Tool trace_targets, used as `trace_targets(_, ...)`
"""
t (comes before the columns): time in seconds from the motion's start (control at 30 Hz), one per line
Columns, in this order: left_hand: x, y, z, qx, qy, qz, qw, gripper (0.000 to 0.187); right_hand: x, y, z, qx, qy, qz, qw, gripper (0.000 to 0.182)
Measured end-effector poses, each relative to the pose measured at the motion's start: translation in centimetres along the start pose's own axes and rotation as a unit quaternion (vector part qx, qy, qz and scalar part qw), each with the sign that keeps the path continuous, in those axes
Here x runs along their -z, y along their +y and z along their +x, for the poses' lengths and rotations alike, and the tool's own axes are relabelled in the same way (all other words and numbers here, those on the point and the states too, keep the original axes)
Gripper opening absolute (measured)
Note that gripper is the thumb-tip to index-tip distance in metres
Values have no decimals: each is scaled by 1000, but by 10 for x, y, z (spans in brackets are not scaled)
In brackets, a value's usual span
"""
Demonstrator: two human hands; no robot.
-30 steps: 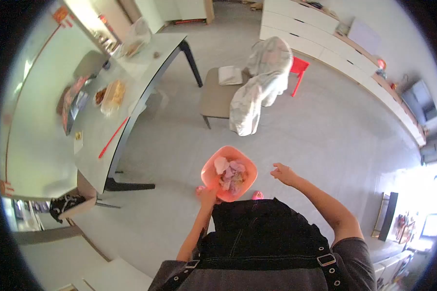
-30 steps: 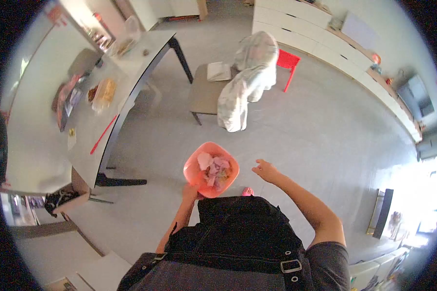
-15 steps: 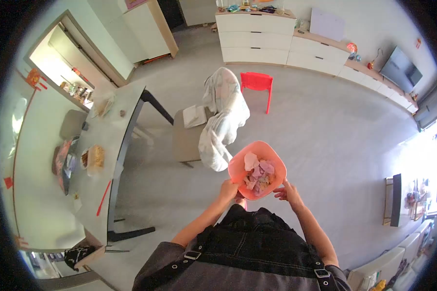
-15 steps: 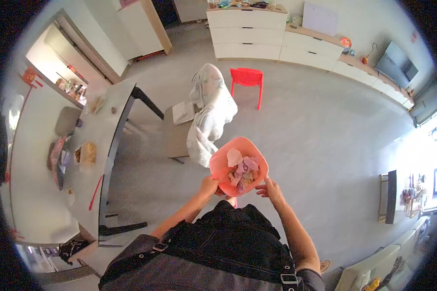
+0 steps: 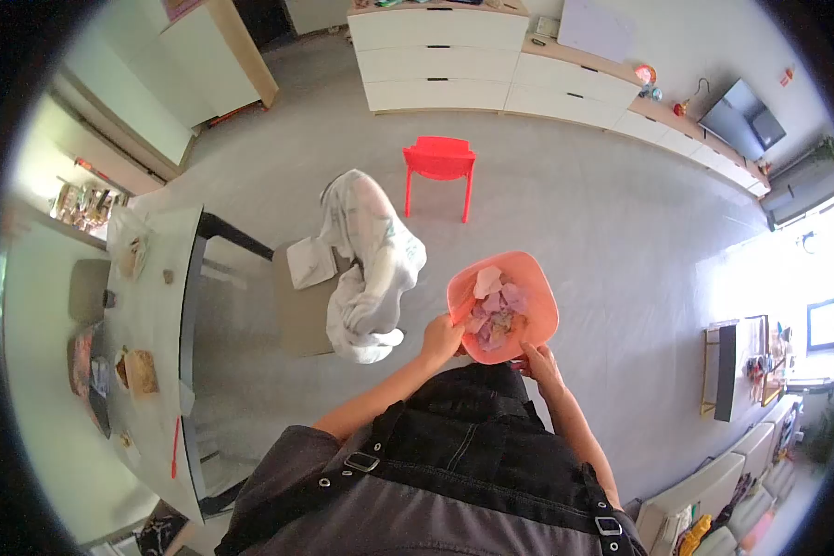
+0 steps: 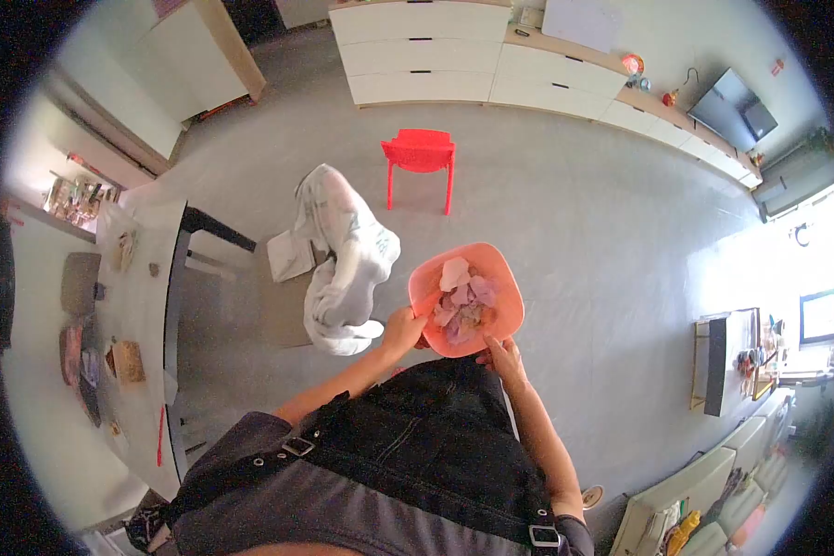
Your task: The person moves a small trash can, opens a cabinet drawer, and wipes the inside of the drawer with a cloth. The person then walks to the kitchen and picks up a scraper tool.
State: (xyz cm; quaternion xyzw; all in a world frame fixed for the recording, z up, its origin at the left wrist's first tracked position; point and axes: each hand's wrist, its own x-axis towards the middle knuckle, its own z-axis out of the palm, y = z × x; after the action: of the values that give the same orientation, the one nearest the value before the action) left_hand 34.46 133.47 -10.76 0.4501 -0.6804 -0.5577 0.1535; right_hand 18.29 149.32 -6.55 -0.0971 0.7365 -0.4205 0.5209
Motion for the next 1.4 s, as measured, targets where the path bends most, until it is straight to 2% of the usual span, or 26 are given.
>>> trace_targets(0.13, -35, 25, 72, -110, 58, 129, 984, 30, 38, -21, 71, 18, 4, -9, 1000, 36)
trace_targets(0.23, -60, 48, 134, -58, 14, 121, 991, 29, 75, -56, 130, 34, 22, -6, 999, 35)
trace_targets(0.33, -80, 85, 191, 98, -63, -43, 992, 32, 115, -110, 174, 14, -8, -26, 1000, 32)
trace_targets(0.47, -96, 143, 252, 119, -67, -46, 990, 44, 155, -187, 216, -26, 8, -12, 1000, 27)
trace_targets(0.53, -104, 169, 276, 129, -61, -69, 987, 54, 176, -204, 251, -23, -6, -17, 1000, 26)
trace_targets(0.63, -108, 181, 323, 167, -69, -76, 981, 61, 193, -245, 289, -24, 2, 4, 1000, 24)
trace_targets(0.73, -105, 159, 373, 163, -92, -134, 973, 56, 205, -274, 333, -35, 11, 22, 999, 24)
trace_targets(0.87, -90, 121, 438, 183, -101, -134, 969, 50, 224, -291, 411, -37, -19, 39, 998, 24)
trace_targets(0.93, -81, 91, 474, 192, -108, -159, 963, 47, 226, -312, 445, -71, 4, 8, 997, 24)
trace_targets(1.0, -72, 84, 501, 255, -54, -185, 947, 40, 233, -341, 482, -93, -3, 2, 996, 23)
trace_targets(1.1, -60, 59, 543, 269, -27, -180, 946, 37, 234, -389, 536, -84, -23, 16, 996, 22)
trace_targets(1.23, -31, 73, 577, 300, -1, -205, 932, 38, 221, -432, 598, -88, 11, 35, 995, 20)
trace_targets(1.3, -17, 83, 595, 292, 30, -224, 929, 39, 219, -451, 640, -87, 17, 35, 995, 21)
trace_targets(1.4, -7, 83, 607, 335, 92, -244, 905, 36, 220, -460, 715, -95, 20, 38, 995, 21)
